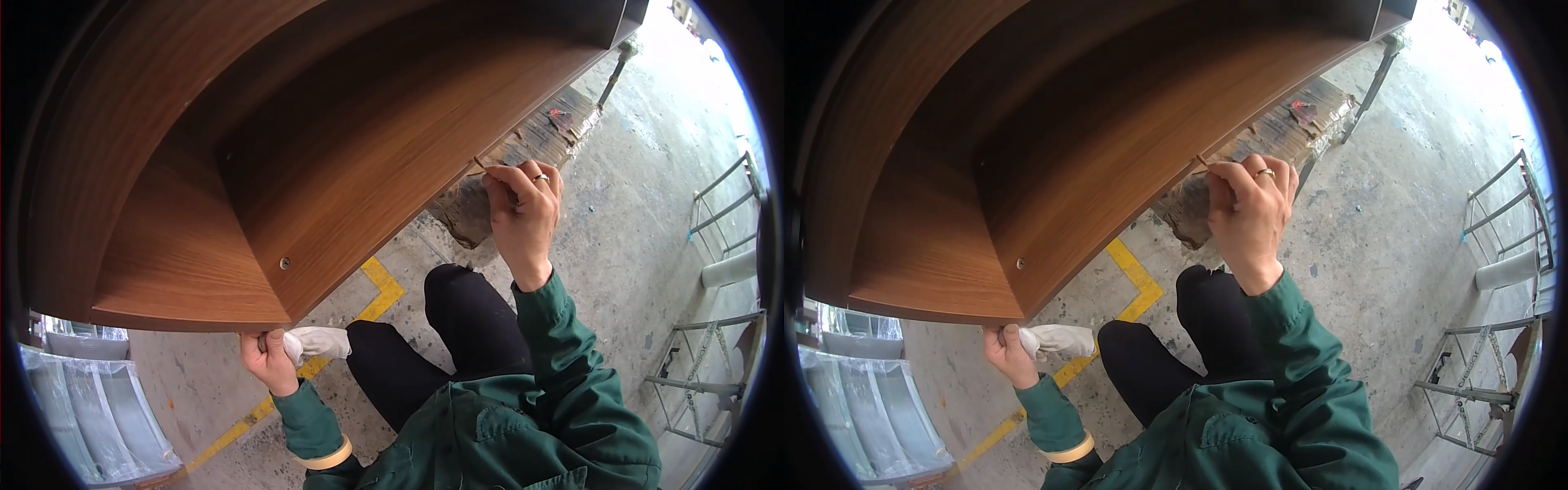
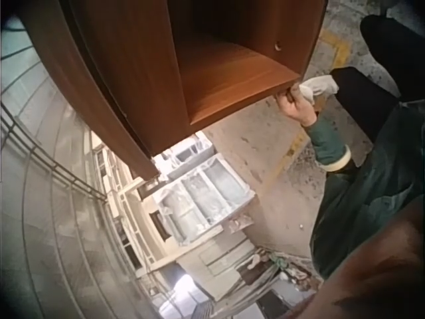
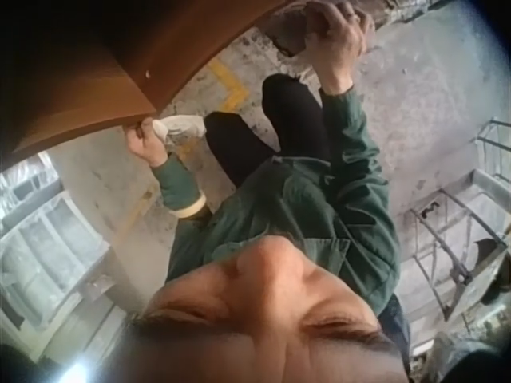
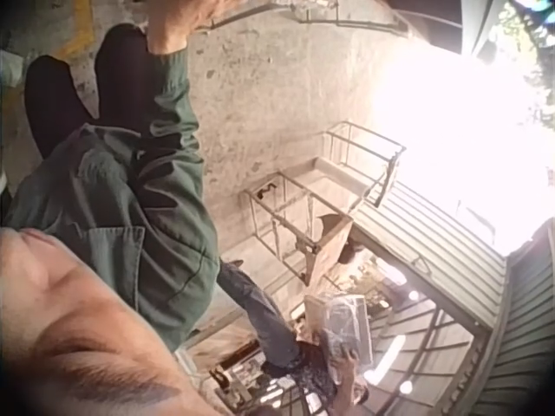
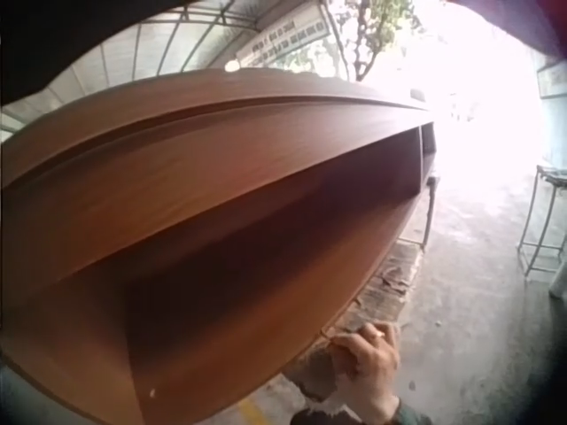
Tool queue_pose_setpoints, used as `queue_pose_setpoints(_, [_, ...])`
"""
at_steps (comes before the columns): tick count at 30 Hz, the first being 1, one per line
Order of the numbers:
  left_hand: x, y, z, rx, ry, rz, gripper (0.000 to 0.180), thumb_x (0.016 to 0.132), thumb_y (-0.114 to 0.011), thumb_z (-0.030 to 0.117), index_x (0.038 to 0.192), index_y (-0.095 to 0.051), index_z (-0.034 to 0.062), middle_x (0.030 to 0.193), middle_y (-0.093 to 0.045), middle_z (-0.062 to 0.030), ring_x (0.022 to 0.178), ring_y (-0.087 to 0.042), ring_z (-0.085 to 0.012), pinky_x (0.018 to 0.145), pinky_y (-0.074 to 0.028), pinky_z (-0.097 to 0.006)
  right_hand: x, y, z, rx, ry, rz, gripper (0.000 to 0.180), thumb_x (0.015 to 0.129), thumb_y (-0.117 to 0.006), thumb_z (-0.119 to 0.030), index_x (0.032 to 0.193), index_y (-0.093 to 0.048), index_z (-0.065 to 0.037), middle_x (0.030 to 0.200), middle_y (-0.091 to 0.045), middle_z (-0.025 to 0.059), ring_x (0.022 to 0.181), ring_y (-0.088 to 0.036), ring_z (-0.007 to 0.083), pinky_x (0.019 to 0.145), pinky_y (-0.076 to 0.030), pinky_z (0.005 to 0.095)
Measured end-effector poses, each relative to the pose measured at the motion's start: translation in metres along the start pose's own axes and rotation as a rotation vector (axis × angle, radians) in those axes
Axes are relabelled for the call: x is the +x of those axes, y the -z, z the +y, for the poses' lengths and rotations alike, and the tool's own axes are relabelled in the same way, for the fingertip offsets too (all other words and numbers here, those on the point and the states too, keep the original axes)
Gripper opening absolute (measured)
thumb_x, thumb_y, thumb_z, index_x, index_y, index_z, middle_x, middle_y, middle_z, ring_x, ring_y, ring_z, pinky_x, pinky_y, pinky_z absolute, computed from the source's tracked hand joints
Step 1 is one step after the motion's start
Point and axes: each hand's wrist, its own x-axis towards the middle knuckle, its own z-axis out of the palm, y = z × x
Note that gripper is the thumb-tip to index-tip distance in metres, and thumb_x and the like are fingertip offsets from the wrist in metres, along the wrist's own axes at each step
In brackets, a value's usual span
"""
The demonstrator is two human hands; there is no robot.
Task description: Applying touch-up material to the seams and edges of a wooden cabinet and wiping off the excess with a cloth.
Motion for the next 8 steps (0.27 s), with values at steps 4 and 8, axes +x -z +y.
queue_pose_setpoints(4, [-0.0007,0.0026,-0.0033,-0.015,0.021,0.003,0.019,0.085,-0.074,0.011,0.094,-0.062,-0.0014,0.09,-0.057,0.0033,0.076,-0.049,-0.0055,0.07,-0.041,-0.019,0.0005,-0.0015,-0.001,0.02,-0.01,0.005,0.014,0.071,-0.073,-0.006,0.084,-0.069,-0.012,0.076,-0.058,0.0033,0.089,-0.054,0.0272,0.09,-0.04,0.0396])
queue_pose_setpoints(8, [-0.0004,0.0021,-0.0049,-0.003,0.017,-0.004,0.02,0.086,-0.074,0.011,0.095,-0.062,-0.0016,0.094,-0.059,0.0019,0.08,-0.051,-0.007,0.073,-0.042,-0.02,0.001,-0.0027,-0.0003,-0.002,-0.01,0.001,0.014,0.072,-0.074,-0.008,0.084,-0.069,-0.012,0.076,-0.057,0.0034,0.089,-0.054,0.0269,0.091,-0.04,0.0398])
